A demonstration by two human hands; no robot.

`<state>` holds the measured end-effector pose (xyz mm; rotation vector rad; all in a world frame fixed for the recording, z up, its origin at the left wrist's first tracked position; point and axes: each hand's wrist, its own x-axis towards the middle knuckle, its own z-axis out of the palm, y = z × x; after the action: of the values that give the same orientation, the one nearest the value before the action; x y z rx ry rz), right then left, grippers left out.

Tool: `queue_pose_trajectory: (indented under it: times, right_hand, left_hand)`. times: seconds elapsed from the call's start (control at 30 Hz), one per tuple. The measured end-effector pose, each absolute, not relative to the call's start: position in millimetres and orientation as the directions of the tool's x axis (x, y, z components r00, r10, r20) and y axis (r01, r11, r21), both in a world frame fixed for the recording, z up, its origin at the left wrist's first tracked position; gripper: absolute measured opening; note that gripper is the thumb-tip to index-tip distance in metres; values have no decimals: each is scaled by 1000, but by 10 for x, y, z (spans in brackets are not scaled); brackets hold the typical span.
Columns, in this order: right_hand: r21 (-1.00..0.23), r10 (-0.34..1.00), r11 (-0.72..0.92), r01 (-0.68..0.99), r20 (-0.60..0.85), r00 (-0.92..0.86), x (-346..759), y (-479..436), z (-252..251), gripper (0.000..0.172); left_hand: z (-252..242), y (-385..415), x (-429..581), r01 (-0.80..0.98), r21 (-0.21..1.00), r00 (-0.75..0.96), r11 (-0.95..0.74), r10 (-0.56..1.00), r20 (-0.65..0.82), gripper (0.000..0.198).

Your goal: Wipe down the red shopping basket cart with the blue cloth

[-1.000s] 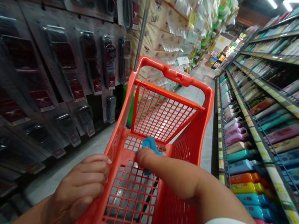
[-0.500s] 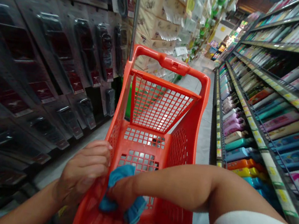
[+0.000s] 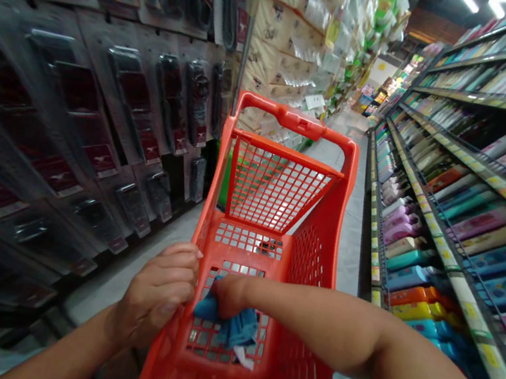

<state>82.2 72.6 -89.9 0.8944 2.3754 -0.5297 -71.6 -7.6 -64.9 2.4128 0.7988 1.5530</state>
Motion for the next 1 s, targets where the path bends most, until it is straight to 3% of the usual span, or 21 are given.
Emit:
queue_pose_trajectory:
  times: [0.1, 0.2, 0.27, 0.33, 0.43, 0.57, 0.63, 0.73, 0.8, 0.9, 1.0]
  right_hand:
    - [-112, 697, 578, 808, -448, -560, 850, 1068, -492, 33]
    - [-338, 856, 478, 810, -28, -517, 889, 1109, -104, 26]
    - [-496, 814, 568, 656, 221, -538, 876, 966, 40, 23]
    - [-509, 705, 689, 515, 306, -640, 798, 870, 91, 22]
    - [-451, 669, 728, 517, 298, -681, 546, 1075, 101, 19]
    - [-513, 820, 568, 643, 416, -393, 197, 1557, 80, 24]
    - [-586, 830, 550, 595, 461, -313, 151, 1550, -7, 23]
    - [-676, 795, 605, 420, 491, -355, 237, 1339, -210, 21]
    - [-781, 848, 520, 347, 424, -318, 297, 1315, -312, 19]
    - [-951, 972, 199, 235, 162, -167, 240, 1568, -397, 20]
    - [-988, 977, 58, 141, 27, -212, 76, 1771, -588, 24]
  left_hand:
    - [-630, -126, -716, 349, 433, 300, -831, 537, 788, 38]
    - [-599, -170, -693, 352, 463, 264, -814, 561, 785, 32]
    - [-588, -188, -664, 342, 487, 234, -804, 575, 784, 35]
    - [-591, -195, -633, 319, 516, 207, -795, 590, 781, 38]
    - [-617, -193, -602, 289, 547, 179, -786, 606, 775, 39]
    - [-652, -194, -599, 297, 540, 168, -787, 600, 782, 40]
    - [-659, -207, -599, 316, 537, 171, -782, 604, 779, 40]
    - [-655, -241, -580, 349, 542, 169, -765, 620, 766, 40]
    - [-647, -260, -563, 358, 545, 168, -758, 627, 761, 40]
    - [-636, -268, -556, 342, 546, 168, -765, 622, 765, 39]
    - [-645, -259, -570, 306, 548, 160, -779, 610, 776, 38]
